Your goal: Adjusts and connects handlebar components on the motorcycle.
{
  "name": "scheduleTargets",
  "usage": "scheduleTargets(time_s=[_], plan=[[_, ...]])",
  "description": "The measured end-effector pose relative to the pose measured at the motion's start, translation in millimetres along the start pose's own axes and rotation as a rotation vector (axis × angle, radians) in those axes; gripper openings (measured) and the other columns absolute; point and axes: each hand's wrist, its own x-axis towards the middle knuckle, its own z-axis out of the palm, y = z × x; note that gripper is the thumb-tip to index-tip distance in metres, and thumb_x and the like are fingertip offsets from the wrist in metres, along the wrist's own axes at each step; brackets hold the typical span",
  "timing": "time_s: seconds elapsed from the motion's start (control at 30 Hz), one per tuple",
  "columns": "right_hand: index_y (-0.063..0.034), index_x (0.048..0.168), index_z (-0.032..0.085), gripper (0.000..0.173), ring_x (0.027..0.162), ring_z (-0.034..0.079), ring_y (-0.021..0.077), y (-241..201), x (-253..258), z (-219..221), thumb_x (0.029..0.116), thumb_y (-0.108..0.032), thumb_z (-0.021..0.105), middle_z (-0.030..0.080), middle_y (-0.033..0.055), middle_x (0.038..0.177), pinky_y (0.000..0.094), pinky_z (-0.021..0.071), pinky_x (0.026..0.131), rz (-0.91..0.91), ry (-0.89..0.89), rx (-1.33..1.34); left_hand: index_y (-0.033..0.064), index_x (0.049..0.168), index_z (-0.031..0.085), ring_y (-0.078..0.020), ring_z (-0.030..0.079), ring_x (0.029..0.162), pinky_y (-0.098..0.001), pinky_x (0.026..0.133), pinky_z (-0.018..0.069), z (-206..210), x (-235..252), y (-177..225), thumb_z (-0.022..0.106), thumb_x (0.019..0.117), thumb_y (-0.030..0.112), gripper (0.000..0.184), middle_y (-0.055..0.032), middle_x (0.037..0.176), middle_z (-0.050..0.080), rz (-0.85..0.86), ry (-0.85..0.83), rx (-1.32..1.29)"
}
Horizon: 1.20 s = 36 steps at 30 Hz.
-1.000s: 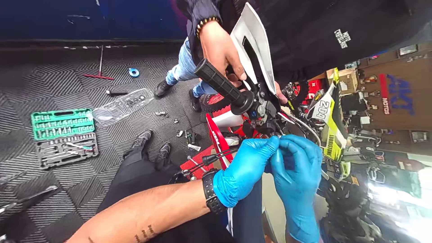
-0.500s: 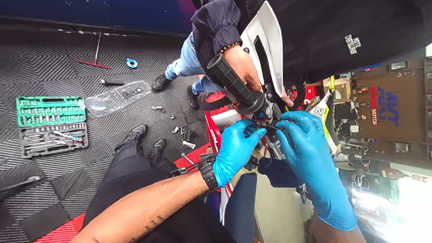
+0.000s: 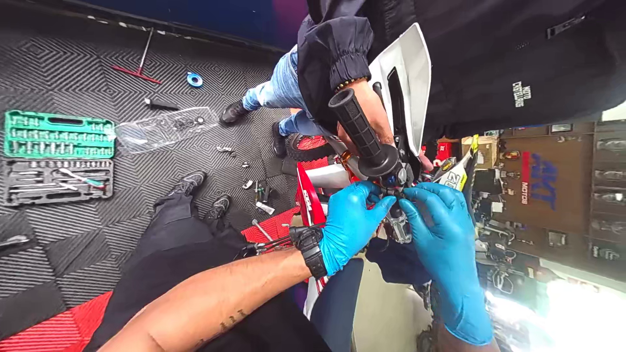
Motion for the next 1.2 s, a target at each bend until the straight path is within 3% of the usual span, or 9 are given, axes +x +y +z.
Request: scheduleTargets(time_s=[0.33, 0.43, 0.53, 0.67, 0.77, 0.87, 1.03, 1.13, 1.2], plan=[[-0.0074, 0.105, 0.076, 0.023, 0.107, 0.066, 0.0231, -3.0, 0.4, 2.3, 0.1004, -0.026, 0.063, 0.072, 0.0111, 0.105, 0.0356, 0.0512, 0.094, -0.003, 0.004, -0.023, 0.0088, 0.096, 0.076, -0.0082, 0.070, 0.079, -0.0305, 0.075, 0.0589, -0.9, 0.7, 1.2, 0.071, 0.0933, 0.039, 0.031, 0.0003, 0.086, 0.074, -0.025, -0.011, -0.027], [-0.0073, 0.109, 0.076, 0.022, 0.110, 0.067, 0.0171, -1.8, -2.1, 2.4, 0.0990, -0.024, 0.065, 0.073, 0.0091, 0.111, 0.0319, 0.0541, 0.098, 0.030, -0.002, 0.058, 0.0090, 0.097, 0.075, -0.0072, 0.070, 0.077, -0.0294, 0.074, 0.0588, -1.7, 1.5, 1.9, 0.071, 0.0932, 0.040, 0.031, 0.0007, 0.086, 0.074, -0.045, -0.026, -0.051], [-0.0059, 0.102, 0.077, 0.019, 0.108, 0.066, 0.0160, -3.6, -2.0, 6.7, 0.0992, -0.021, 0.066, 0.070, 0.0127, 0.114, 0.0273, 0.0540, 0.093, 0.048, 0.045, 0.085, 0.0092, 0.096, 0.075, -0.0070, 0.070, 0.077, -0.0285, 0.073, 0.0585, -1.5, 1.2, 1.9, 0.071, 0.0931, 0.039, 0.031, 0.0011, 0.085, 0.074, -0.045, -0.027, -0.060], [-0.0060, 0.106, 0.077, 0.017, 0.117, 0.065, 0.0173, -5.8, -1.3, 5.6, 0.0975, -0.016, 0.066, 0.065, 0.0177, 0.129, 0.0268, 0.0554, 0.096, 0.072, 0.037, 0.115, 0.0090, 0.096, 0.075, -0.0070, 0.070, 0.077, -0.0284, 0.074, 0.0587, -2.7, 0.5, 1.6, 0.071, 0.0939, 0.039, 0.031, 0.0009, 0.086, 0.074, -0.045, -0.020, -0.064], [-0.0054, 0.100, 0.077, 0.017, 0.111, 0.065, 0.0161, -4.6, -3.0, 8.7, 0.0982, -0.018, 0.065, 0.067, 0.0173, 0.124, 0.0253, 0.0548, 0.093, 0.082, 0.074, 0.093, 0.0096, 0.097, 0.076, -0.0063, 0.070, 0.078, -0.0277, 0.074, 0.0588, -1.0, 0.3, 1.9, 0.070, 0.0945, 0.039, 0.030, 0.0014, 0.086, 0.074, -0.045, -0.027, -0.069], [-0.0048, 0.110, 0.075, 0.023, 0.108, 0.068, 0.0158, -3.5, -4.7, 9.2, 0.0988, -0.023, 0.066, 0.065, 0.0176, 0.127, 0.0265, 0.0584, 0.091, 0.078, 0.063, 0.109, 0.0093, 0.098, 0.075, -0.0062, 0.070, 0.079, -0.0273, 0.075, 0.0592, -1.6, 0.1, 1.8, 0.071, 0.0945, 0.038, 0.029, 0.0010, 0.087, 0.074, -0.046, -0.024, -0.071], [-0.0040, 0.097, 0.076, 0.024, 0.108, 0.065, 0.0216, -8.0, -0.9, 12.2, 0.1023, -0.021, 0.060, 0.068, 0.0183, 0.118, 0.0324, 0.0543, 0.088, 0.066, 0.094, 0.026, 0.0083, 0.099, 0.075, -0.0070, 0.070, 0.079, -0.0277, 0.075, 0.0597, 0.1, -1.2, 1.6, 0.070, 0.0947, 0.037, 0.030, 0.0000, 0.088, 0.074, -0.033, -0.031, -0.084], [-0.0003, 0.115, 0.073, 0.025, 0.110, 0.067, 0.0191, 3.5, 6.6, 4.6, 0.1033, -0.016, 0.057, 0.069, 0.0173, 0.119, 0.0319, 0.0562, 0.094, 0.059, 0.040, 0.138, 0.0058, 0.101, 0.076, -0.0104, 0.072, 0.082, -0.0322, 0.077, 0.0604, -5.3, -4.5, -0.4, 0.069, 0.0961, 0.035, 0.030, -0.0032, 0.090, 0.075, -0.015, -0.048, -0.085], [-0.0010, 0.117, 0.072, 0.025, 0.105, 0.068, 0.0182, 12.9, 12.9, 6.3, 0.1012, -0.013, 0.058, 0.070, 0.0165, 0.116, 0.0321, 0.0566, 0.091, 0.063, -0.007, 0.166, 0.0055, 0.103, 0.075, -0.0114, 0.072, 0.084, -0.0334, 0.079, 0.0605, -13.1, -11.4, -9.8, 0.068, 0.0972, 0.035, 0.030, -0.0040, 0.092, 0.075, -0.021, -0.087, -0.077]])
